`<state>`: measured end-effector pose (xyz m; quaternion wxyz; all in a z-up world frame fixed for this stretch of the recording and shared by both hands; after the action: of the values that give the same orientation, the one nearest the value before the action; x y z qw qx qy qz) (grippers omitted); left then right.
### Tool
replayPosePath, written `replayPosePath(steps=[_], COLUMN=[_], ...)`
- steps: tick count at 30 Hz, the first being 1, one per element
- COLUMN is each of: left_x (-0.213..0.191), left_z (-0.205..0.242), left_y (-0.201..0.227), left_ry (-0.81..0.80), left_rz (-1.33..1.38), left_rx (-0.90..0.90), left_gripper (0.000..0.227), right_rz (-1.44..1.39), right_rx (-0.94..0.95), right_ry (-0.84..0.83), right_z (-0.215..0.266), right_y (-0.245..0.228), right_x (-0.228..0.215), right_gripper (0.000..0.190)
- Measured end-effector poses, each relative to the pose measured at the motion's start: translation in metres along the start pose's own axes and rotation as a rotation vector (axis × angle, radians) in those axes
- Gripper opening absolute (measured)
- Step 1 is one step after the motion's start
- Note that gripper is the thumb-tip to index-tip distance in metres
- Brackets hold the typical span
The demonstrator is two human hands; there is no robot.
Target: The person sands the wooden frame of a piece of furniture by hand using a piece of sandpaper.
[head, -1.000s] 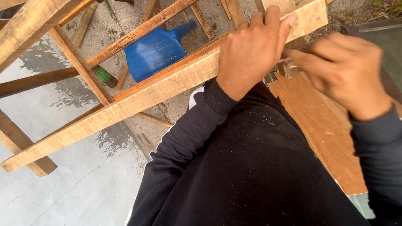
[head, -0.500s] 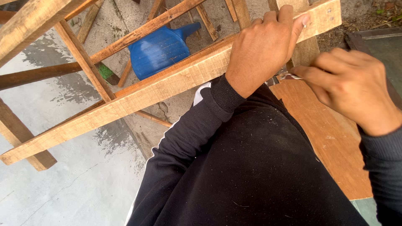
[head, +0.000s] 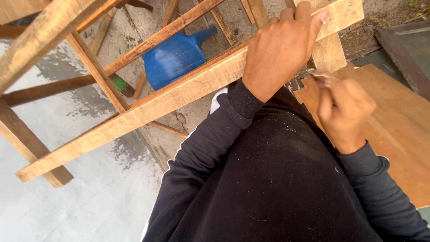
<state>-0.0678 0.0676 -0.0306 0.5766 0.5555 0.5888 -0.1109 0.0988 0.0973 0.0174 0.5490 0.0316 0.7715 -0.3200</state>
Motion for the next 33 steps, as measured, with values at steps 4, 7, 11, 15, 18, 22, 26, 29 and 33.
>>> replayPosePath(steps=[4,7,11,15,18,22,26,29,33], left_x=[-0.014,-0.044,-0.046,-0.032,-0.029,-0.038,-0.044,-0.042,-0.044], left_z=[0.001,0.002,0.000,-0.001,-0.003,0.001,0.004,0.003,0.002], left_y=[0.003,0.015,0.025,0.019,0.019,0.022,0.027,0.029,0.031], left_ry=[-0.076,0.037,-0.029,-0.116,-0.119,-0.098,-0.081,-0.092,-0.121], left_rz=[0.071,0.107,0.063,0.062,0.064,0.047,0.037,0.016,0.026], left_rx=[-0.008,0.115,0.177,0.166,0.190,0.195,0.230,0.218,0.206], left_gripper=[0.047,0.043,0.045,0.038,0.035,0.038,0.038,0.038,0.035], right_rz=[-0.177,-0.002,-0.081,-0.051,-0.061,-0.376,-0.550,-0.780,-1.177], right_rx=[0.111,0.063,0.100,0.104,0.213,0.393,0.510,0.548,0.613], right_ry=[0.295,0.257,0.240,0.547,0.507,0.527,0.657,0.706,0.712], right_z=[0.010,0.012,0.018,0.033,0.023,0.023,0.031,0.027,0.032], right_y=[0.033,0.011,0.004,0.032,0.031,0.030,0.052,0.068,0.067], right_x=[-0.011,0.015,0.027,-0.026,0.002,0.042,0.045,0.058,0.073], right_gripper=[0.024,0.008,0.016,0.024,0.016,0.014,0.019,0.017,0.017])
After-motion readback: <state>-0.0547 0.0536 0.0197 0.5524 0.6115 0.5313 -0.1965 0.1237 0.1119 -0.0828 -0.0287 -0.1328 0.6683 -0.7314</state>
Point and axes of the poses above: each hand's wrist, its own z-axis away from the middle knuckle, its own x-axis out of the palm, y = z × x, the point moved 10 cm from there along -z, towards the middle knuckle, and after that the axes turned 5 degrees about x, right-handed, at the moved point
